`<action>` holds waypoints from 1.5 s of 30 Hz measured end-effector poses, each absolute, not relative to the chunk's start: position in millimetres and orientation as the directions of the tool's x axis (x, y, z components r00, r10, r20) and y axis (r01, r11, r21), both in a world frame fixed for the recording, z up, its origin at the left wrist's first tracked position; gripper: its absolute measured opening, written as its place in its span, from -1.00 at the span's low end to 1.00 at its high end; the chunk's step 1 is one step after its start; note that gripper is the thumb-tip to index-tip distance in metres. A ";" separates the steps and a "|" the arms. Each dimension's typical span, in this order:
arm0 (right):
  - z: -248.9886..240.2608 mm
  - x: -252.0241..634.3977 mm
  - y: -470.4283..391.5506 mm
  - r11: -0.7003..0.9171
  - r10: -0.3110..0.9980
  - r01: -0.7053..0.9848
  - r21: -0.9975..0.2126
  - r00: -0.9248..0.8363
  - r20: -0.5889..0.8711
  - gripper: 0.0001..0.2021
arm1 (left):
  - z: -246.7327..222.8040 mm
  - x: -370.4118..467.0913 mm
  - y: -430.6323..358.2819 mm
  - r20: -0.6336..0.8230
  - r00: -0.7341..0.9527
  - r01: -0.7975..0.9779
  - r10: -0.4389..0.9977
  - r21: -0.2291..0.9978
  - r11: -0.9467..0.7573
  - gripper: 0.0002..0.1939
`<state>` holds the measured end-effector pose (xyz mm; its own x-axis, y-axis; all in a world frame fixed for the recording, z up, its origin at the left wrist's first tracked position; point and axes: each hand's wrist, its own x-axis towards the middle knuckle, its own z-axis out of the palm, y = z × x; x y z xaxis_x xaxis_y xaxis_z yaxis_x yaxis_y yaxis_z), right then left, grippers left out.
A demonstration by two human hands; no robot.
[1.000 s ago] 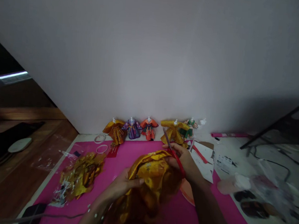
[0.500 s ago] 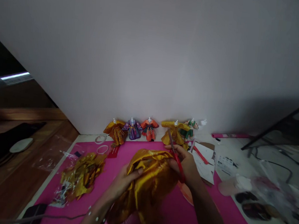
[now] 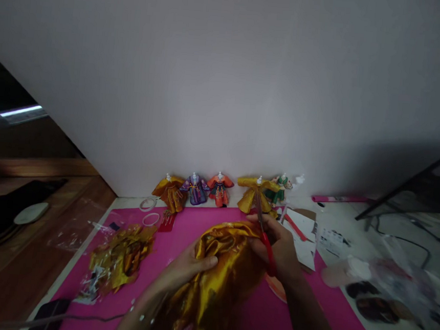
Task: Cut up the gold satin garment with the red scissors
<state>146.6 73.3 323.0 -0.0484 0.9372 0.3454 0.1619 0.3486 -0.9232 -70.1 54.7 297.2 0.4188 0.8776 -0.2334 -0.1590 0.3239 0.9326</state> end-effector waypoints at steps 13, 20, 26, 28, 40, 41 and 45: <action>337.5 150.0 70.8 0.475 0.880 0.155 -0.866 -0.113 0.462 -0.73 | 295.9 -72.5 48.5 -0.388 0.513 -0.189 0.766 0.819 0.541 -0.36; 332.5 154.2 68.8 0.502 0.864 0.162 -0.849 -0.144 0.483 -0.67 | 299.8 -69.2 44.9 -0.365 0.399 -0.234 0.841 0.846 0.478 -0.39; 325.4 156.4 70.4 0.499 0.867 0.176 -0.849 -0.123 0.484 -0.63 | 300.5 -67.4 47.7 -0.232 0.389 -0.199 0.892 0.924 0.328 -0.50; 321.5 157.2 70.4 0.489 0.872 0.182 -0.853 -0.107 0.477 -0.61 | 303.0 -67.0 48.2 -0.180 0.392 -0.197 0.902 0.941 0.274 -0.47; 332.4 147.0 62.4 0.330 0.944 0.200 -0.922 -0.059 0.325 -0.69 | 311.3 -71.1 43.7 -0.184 0.292 -0.161 0.939 0.958 0.238 -0.64; 333.5 146.1 62.6 0.315 0.949 0.198 -0.928 -0.060 0.309 -0.70 | 313.7 -71.0 43.1 -0.181 0.287 -0.162 0.941 0.959 0.233 -0.62; 333.4 145.5 64.6 0.261 0.965 0.189 -0.947 -0.070 0.253 -0.70 | 323.5 -70.9 39.4 -0.205 0.305 -0.181 0.930 0.946 0.268 -0.54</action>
